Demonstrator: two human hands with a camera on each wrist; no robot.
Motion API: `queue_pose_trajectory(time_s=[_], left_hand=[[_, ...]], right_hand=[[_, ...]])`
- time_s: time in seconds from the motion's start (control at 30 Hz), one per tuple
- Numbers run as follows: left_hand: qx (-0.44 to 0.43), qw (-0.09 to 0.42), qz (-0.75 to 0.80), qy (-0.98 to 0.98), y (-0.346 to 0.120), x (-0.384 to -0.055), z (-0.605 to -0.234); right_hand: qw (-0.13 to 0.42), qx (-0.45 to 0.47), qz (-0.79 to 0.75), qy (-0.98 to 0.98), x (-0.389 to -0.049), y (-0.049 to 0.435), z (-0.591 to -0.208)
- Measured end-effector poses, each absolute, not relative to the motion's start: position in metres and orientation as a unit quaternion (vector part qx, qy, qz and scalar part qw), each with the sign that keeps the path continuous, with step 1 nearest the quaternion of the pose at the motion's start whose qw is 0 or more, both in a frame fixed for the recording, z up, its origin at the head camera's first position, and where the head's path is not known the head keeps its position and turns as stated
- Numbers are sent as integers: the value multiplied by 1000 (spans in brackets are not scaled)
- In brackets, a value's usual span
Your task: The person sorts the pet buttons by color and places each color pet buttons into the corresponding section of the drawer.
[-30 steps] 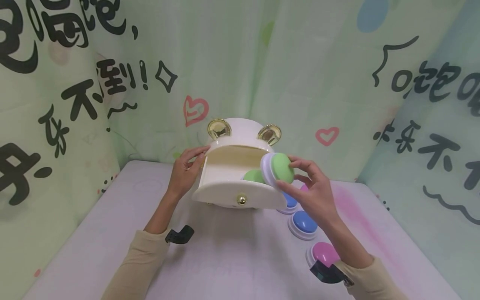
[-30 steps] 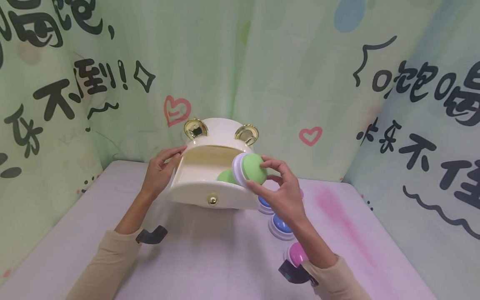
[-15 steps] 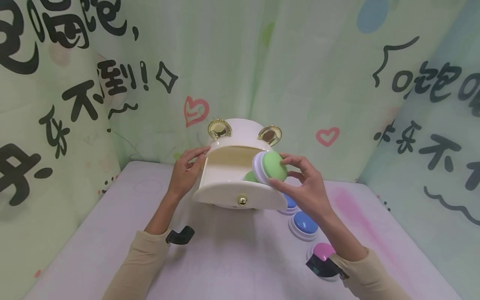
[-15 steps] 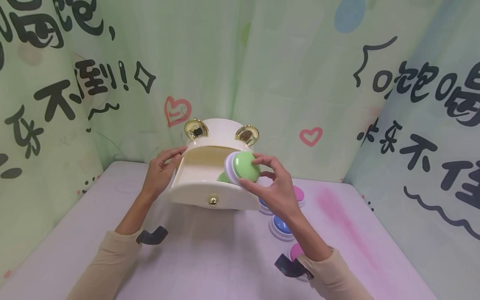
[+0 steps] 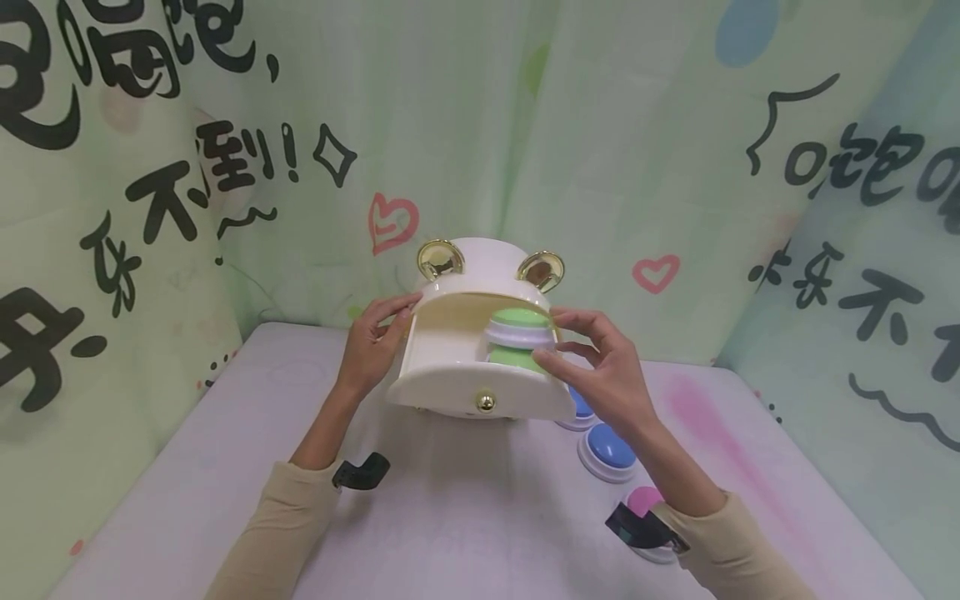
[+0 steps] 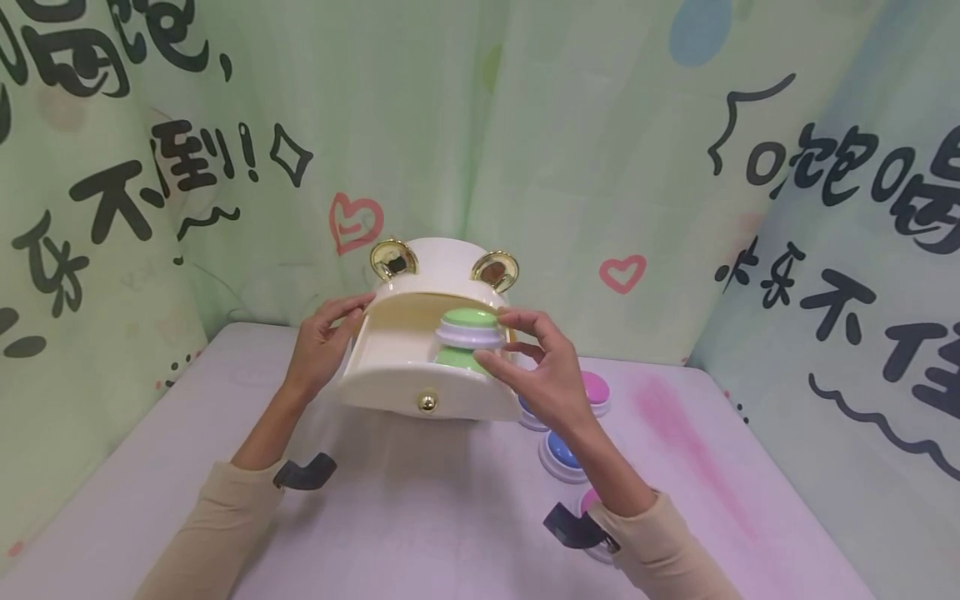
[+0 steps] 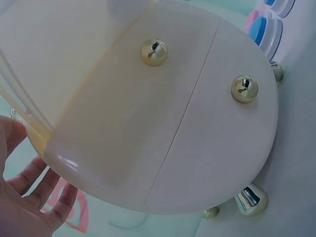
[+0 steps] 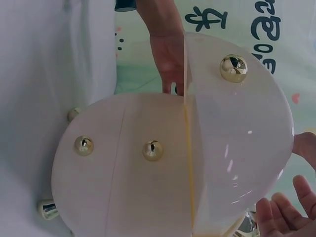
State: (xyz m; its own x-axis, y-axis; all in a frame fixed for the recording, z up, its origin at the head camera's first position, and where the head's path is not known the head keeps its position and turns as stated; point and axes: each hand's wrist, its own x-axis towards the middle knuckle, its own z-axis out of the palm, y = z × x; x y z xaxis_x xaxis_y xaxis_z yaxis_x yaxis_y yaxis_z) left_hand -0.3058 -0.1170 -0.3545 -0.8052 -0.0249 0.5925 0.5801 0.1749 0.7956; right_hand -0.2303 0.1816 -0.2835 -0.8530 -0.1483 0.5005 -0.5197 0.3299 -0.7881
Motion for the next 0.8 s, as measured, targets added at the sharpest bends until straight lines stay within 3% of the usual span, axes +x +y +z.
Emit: queue_pose_trajectory(time_s=[0.8], left_hand=[[-190, 249, -611, -727, -117, -306, -355]], right_hand=[[216, 255, 559, -759, -195, 168, -283]])
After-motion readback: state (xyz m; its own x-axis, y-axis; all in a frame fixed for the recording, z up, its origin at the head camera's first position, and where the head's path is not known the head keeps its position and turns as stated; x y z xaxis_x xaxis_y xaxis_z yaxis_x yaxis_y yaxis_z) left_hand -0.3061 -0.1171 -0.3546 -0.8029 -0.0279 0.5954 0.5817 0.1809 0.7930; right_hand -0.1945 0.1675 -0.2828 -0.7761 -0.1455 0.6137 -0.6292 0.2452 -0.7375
